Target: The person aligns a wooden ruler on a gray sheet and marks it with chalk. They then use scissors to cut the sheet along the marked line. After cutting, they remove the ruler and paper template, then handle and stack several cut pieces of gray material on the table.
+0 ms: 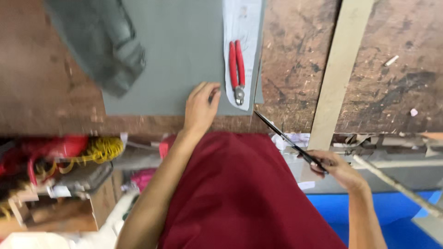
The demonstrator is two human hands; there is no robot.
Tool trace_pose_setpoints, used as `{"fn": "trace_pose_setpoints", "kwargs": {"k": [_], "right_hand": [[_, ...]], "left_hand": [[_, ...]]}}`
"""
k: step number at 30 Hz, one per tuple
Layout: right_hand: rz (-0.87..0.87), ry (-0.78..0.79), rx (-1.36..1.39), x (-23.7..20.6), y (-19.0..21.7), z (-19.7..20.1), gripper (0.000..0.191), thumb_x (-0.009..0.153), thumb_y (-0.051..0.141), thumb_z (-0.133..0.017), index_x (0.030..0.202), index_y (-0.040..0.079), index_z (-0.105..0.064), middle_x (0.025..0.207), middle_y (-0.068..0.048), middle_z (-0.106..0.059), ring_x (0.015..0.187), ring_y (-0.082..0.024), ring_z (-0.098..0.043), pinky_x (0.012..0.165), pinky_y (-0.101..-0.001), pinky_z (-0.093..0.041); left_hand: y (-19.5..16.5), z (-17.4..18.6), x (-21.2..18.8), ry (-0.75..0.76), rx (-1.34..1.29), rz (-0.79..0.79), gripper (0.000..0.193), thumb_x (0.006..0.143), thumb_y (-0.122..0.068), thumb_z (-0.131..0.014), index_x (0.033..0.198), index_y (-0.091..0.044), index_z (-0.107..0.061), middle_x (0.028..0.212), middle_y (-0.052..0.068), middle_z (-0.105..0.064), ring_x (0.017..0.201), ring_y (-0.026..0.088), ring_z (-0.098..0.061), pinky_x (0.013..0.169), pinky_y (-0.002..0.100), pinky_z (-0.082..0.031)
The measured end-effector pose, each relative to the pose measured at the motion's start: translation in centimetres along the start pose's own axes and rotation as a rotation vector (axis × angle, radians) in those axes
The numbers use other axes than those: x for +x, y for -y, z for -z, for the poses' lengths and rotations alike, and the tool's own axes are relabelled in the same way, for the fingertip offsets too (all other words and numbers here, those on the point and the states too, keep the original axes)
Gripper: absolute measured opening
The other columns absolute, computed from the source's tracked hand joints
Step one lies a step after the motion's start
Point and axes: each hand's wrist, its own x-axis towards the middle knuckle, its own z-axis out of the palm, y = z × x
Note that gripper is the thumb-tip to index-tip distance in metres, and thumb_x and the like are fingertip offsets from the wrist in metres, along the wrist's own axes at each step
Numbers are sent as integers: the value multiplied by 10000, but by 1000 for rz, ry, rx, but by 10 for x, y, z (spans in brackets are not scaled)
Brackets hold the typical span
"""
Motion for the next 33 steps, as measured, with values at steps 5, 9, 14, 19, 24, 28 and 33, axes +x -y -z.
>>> {"fn": "trace_pose_setpoints", "kwargs": {"k": [5,9,14,19,24,28,33], "right_hand": [[45,156,-257,33,4,62,505,828,33,-645,1322,37,-748,683,-24,-551,622,-126,-480,569,-279,-383],[-18,141,-315,56,25,79,500,805,50,-719,1304,66,-695,1049,-14,-737,874,-130,-637,703,-289,-515],[113,315,-360,75,33,97,540,782,87,-718,1319,50,-676,1214,-45,-744,1045,-131,-655,878,-270,-521],[125,283,-345,72,34,113,489,838,130,-725,1318,40,-698,1036,-35,-723,903,-125,-622,791,-277,-523],[128,23,-276,53,41,114,395,923,184,-726,1276,6,-715,864,-11,-619,742,-117,-541,650,-291,-446],[285,-147,-141,63,40,85,430,939,222,-712,1325,34,-683,870,-7,-652,746,-117,-562,656,-289,-448],[792,-582,-664,84,62,28,448,1012,244,-696,1389,16,-611,1176,-166,-703,1025,-282,-681,869,-388,-520]], "left_hand": [[-21,-8,8,-52,202,-149,543,849,-120,-807,1362,-141,-630,1126,136,-559,1066,348,-588,885,453,-517],[-28,-10,22,27,301,-91,690,755,-121,-851,1397,-244,-629,1139,113,-511,1039,314,-585,897,433,-514],[-21,-22,13,-50,321,-138,699,771,-129,-881,1416,-197,-620,1178,129,-490,1085,327,-565,941,426,-505],[-14,-27,12,-79,298,-190,709,760,-125,-884,1417,-166,-623,1192,142,-484,1103,340,-555,978,429,-496],[-16,-25,16,-47,304,-137,783,785,-142,-886,1480,-219,-534,1209,144,-500,1117,338,-568,989,437,-495],[-22,-21,15,-18,291,-71,986,734,-146,-884,1567,-295,-376,1191,149,-501,1106,361,-575,987,457,-497],[-36,-9,33,66,357,-12,956,819,-200,-862,1594,-378,-331,1236,188,-500,1072,402,-628,928,498,-533]]}}
